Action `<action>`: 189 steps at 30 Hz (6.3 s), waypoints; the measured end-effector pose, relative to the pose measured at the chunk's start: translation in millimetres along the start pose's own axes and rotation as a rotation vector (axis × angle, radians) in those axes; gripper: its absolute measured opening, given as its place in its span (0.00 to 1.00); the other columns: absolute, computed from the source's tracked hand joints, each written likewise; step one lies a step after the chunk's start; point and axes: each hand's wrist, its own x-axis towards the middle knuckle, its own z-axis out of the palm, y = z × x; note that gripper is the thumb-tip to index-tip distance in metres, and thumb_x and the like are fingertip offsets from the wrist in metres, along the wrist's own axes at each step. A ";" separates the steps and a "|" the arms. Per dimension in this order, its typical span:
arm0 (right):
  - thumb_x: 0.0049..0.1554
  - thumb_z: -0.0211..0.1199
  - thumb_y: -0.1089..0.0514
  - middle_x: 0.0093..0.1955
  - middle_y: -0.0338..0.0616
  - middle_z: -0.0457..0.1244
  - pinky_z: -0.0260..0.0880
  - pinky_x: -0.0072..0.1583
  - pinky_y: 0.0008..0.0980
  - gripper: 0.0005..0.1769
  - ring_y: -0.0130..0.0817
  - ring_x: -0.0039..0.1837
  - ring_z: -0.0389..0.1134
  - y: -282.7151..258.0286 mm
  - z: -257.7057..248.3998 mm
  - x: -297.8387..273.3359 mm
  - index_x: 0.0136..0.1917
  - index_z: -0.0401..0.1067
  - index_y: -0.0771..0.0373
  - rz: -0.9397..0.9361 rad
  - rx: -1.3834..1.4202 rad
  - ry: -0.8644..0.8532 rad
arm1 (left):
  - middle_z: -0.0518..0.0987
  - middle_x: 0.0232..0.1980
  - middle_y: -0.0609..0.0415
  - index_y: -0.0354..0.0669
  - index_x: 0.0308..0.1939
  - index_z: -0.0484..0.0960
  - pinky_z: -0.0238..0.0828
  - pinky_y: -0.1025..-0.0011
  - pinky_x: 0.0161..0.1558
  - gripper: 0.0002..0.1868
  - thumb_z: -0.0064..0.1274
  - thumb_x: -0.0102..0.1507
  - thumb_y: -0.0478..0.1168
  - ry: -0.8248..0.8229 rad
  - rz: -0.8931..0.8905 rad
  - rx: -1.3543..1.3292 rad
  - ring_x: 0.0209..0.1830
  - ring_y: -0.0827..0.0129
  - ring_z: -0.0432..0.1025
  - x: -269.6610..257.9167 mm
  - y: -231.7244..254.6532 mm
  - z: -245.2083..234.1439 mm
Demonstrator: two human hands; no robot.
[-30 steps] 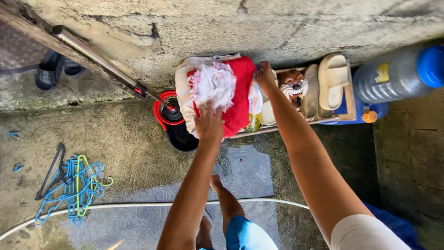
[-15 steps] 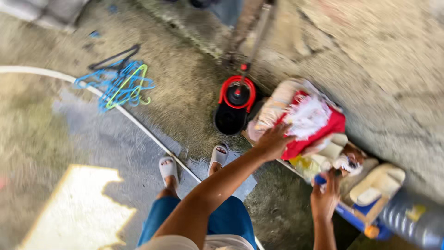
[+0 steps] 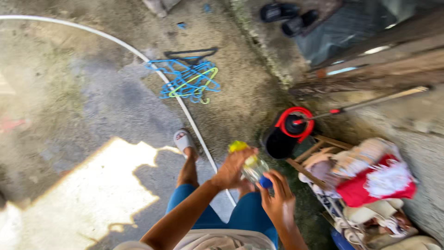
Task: The person organizes hangers, then pours liquid from a bottle into several buckets before hand-washing and scrubbing various items of clothing in the soapy water.
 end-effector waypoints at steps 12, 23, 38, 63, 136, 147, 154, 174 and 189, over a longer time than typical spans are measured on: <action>0.56 0.65 0.61 0.67 0.53 0.61 0.50 0.76 0.57 0.29 0.51 0.71 0.59 19.3 445.1 262.6 0.69 0.63 0.64 -0.478 0.020 -0.526 | 0.73 0.63 0.45 0.44 0.68 0.63 0.71 0.53 0.62 0.48 0.76 0.49 0.43 1.244 -0.742 -0.427 0.62 0.53 0.71 -117.4 -433.6 -171.2; 0.54 0.69 0.61 0.53 0.44 0.65 0.58 0.75 0.48 0.11 0.43 0.66 0.62 268.1 739.3 363.7 0.52 0.77 0.59 -0.843 -0.647 -0.543 | 0.68 0.75 0.37 0.36 0.78 0.54 0.56 0.57 0.78 0.58 0.83 0.58 0.44 1.373 -0.719 0.136 0.77 0.49 0.64 -176.1 -783.2 -155.4; 0.60 0.67 0.56 0.47 0.47 0.67 0.63 0.72 0.50 0.10 0.43 0.55 0.67 302.6 820.8 387.5 0.50 0.73 0.63 -1.057 -0.198 -0.409 | 0.69 0.67 0.46 0.49 0.66 0.73 0.72 0.57 0.60 0.32 0.65 0.57 0.41 0.035 -0.707 0.314 0.63 0.50 0.69 -109.4 -752.4 5.8; 0.64 0.58 0.55 0.30 0.35 0.60 0.74 0.60 0.29 0.21 0.31 0.39 0.71 279.5 571.2 402.5 0.68 0.62 0.59 0.288 0.819 -0.877 | 0.75 0.54 0.52 0.50 0.45 0.85 0.74 0.55 0.48 0.25 0.71 0.47 0.54 0.193 -0.674 0.620 0.56 0.52 0.69 30.7 -799.5 -26.2; 0.64 0.64 0.56 0.61 0.51 0.70 0.68 0.42 0.26 0.21 0.25 0.39 0.63 410.9 565.9 278.3 0.66 0.74 0.71 0.300 0.768 -0.386 | 0.80 0.31 0.52 0.46 0.44 0.82 0.75 0.61 0.30 0.08 0.56 0.68 0.45 0.427 -0.110 0.525 0.27 0.60 0.77 112.7 -711.8 86.5; 0.51 0.78 0.47 0.61 0.62 0.67 0.68 0.56 0.46 0.38 0.50 0.60 0.69 375.3 668.2 266.9 0.66 0.71 0.70 -0.175 0.231 -0.335 | 0.85 0.37 0.56 0.46 0.51 0.83 0.77 0.70 0.33 0.09 0.56 0.70 0.44 0.638 -0.166 -0.007 0.29 0.69 0.80 151.5 -580.9 19.5; 0.58 0.69 0.54 0.35 0.44 0.69 0.65 0.39 0.37 0.08 0.31 0.36 0.68 356.3 645.4 270.0 0.49 0.79 0.59 -0.008 0.193 -0.354 | 0.80 0.61 0.48 0.50 0.61 0.77 0.80 0.61 0.39 0.36 0.44 0.58 0.68 0.438 -0.297 0.997 0.43 0.59 0.80 143.0 -628.9 52.0; 0.70 0.52 0.55 0.63 0.60 0.70 0.67 0.45 0.23 0.23 0.19 0.32 0.59 372.3 592.5 274.2 0.73 0.63 0.69 0.145 0.934 -0.188 | 0.78 0.58 0.47 0.52 0.64 0.77 0.75 0.57 0.46 0.24 0.47 0.62 0.40 0.439 -0.360 1.083 0.54 0.54 0.71 52.0 -793.1 87.6; 0.60 0.69 0.62 0.63 0.46 0.65 0.72 0.54 0.25 0.42 0.23 0.54 0.65 361.4 638.5 338.5 0.80 0.51 0.62 0.019 1.035 -0.102 | 0.72 0.63 0.28 0.44 0.78 0.47 0.71 0.49 0.55 0.32 0.36 0.70 0.32 0.330 -0.369 0.067 0.56 0.35 0.73 170.3 -686.8 103.2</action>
